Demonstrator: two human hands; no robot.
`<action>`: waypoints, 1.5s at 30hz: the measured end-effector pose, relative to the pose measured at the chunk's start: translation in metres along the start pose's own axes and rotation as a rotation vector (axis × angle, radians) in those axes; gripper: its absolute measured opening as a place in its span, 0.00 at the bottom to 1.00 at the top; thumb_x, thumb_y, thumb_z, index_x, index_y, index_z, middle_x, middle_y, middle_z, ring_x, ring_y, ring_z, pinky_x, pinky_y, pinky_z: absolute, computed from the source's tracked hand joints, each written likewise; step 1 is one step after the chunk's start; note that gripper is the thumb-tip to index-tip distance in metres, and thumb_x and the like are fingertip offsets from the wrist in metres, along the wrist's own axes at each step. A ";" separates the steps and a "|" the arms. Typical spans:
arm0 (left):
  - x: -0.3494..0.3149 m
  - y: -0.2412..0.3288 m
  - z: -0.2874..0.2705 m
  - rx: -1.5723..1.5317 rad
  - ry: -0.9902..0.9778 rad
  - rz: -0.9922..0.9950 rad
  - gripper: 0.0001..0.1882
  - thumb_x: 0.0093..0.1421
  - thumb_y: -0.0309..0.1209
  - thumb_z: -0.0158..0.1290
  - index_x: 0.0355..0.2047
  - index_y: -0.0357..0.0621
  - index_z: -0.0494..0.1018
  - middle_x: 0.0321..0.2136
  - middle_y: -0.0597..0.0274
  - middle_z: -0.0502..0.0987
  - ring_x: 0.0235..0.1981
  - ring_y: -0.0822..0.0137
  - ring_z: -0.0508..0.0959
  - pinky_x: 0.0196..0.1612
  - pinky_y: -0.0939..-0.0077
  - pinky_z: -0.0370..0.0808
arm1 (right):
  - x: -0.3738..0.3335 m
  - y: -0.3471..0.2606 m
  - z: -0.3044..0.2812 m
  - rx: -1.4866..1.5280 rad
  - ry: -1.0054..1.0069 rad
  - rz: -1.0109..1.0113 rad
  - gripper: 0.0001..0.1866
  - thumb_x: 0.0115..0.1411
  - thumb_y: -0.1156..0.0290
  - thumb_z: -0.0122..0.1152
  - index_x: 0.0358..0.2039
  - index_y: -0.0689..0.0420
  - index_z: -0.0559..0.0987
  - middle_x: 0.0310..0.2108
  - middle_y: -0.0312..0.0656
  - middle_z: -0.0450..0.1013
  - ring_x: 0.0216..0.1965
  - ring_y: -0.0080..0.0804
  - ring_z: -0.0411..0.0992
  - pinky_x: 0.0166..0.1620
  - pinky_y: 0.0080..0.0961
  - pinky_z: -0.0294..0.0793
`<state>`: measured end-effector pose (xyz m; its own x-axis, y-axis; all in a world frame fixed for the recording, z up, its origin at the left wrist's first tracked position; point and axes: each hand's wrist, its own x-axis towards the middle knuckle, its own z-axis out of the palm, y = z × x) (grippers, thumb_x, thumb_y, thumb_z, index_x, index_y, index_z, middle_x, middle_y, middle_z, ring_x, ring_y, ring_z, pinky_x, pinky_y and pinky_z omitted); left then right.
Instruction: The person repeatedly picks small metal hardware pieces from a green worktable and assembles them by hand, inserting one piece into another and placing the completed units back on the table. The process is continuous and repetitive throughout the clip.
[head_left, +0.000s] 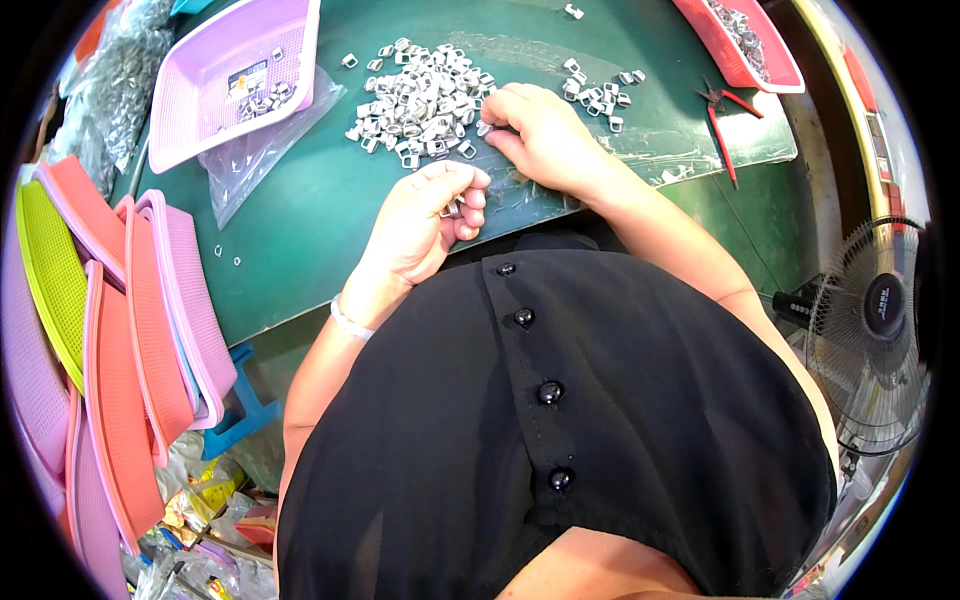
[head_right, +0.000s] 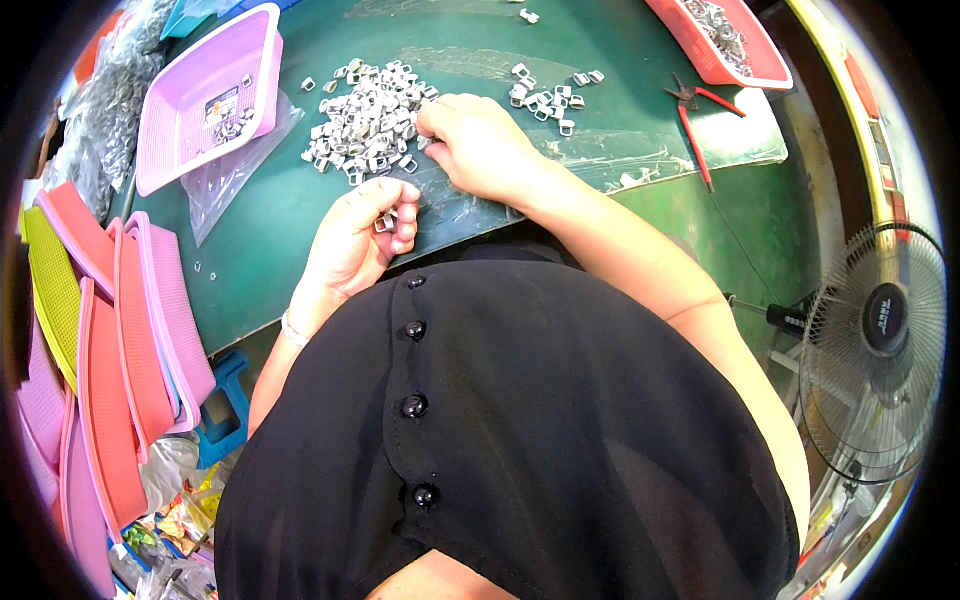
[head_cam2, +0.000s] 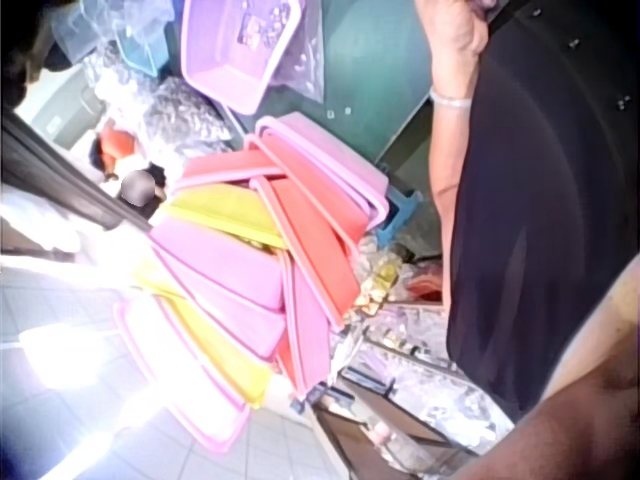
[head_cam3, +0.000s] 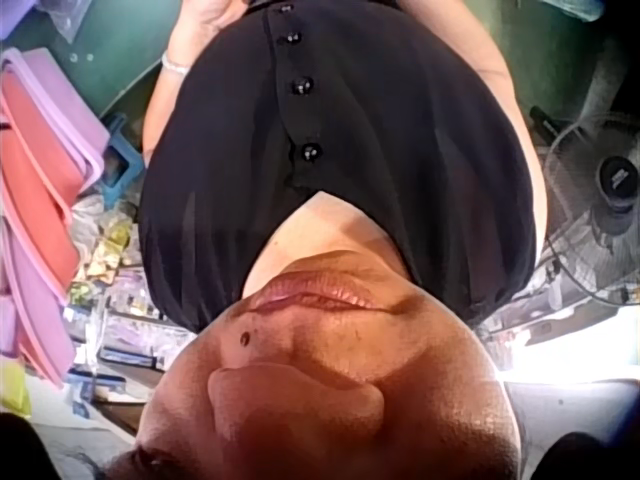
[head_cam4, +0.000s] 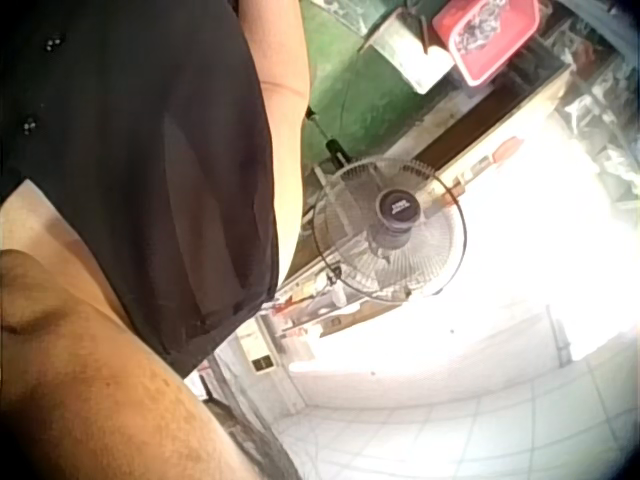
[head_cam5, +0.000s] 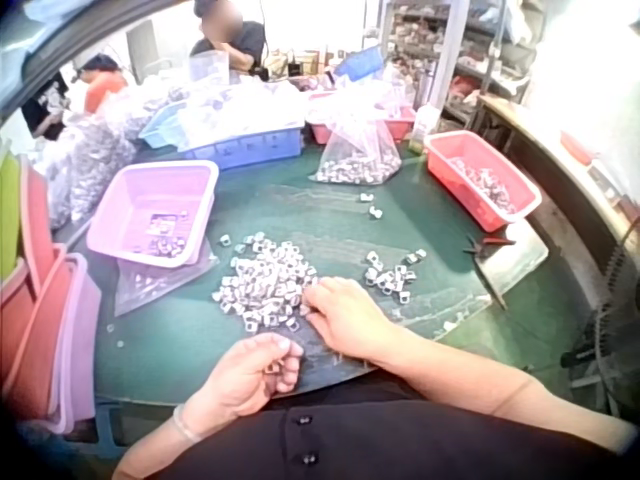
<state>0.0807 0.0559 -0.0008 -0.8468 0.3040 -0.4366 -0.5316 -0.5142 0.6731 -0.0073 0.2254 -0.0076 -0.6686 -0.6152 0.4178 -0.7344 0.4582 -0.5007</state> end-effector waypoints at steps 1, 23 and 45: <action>0.000 0.000 0.000 0.002 0.001 0.002 0.07 0.58 0.30 0.48 0.28 0.39 0.72 0.20 0.66 0.71 0.20 0.75 0.69 0.23 0.84 0.66 | 0.000 0.000 0.000 0.008 0.000 0.001 0.08 0.44 0.75 0.59 0.27 0.58 0.71 0.25 0.42 0.69 0.31 0.42 0.68 0.34 0.34 0.67; 0.002 -0.001 0.002 0.031 0.017 0.014 0.07 0.58 0.31 0.49 0.30 0.40 0.71 0.21 0.67 0.71 0.20 0.76 0.69 0.23 0.85 0.66 | -0.012 -0.012 -0.013 0.582 -0.073 0.222 0.13 0.49 0.81 0.58 0.36 0.60 0.70 0.29 0.35 0.69 0.32 0.20 0.68 0.38 0.20 0.68; 0.002 -0.002 0.004 -0.017 0.035 0.036 0.07 0.58 0.31 0.49 0.30 0.42 0.71 0.20 0.67 0.71 0.20 0.76 0.69 0.22 0.85 0.66 | -0.017 -0.022 -0.012 0.320 0.097 -0.101 0.22 0.43 0.78 0.61 0.42 0.55 0.72 0.29 0.39 0.72 0.33 0.37 0.70 0.36 0.28 0.71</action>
<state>0.0799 0.0608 0.0000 -0.8641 0.2569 -0.4328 -0.4999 -0.5378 0.6788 0.0182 0.2334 0.0052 -0.6133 -0.5766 0.5398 -0.7341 0.1639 -0.6589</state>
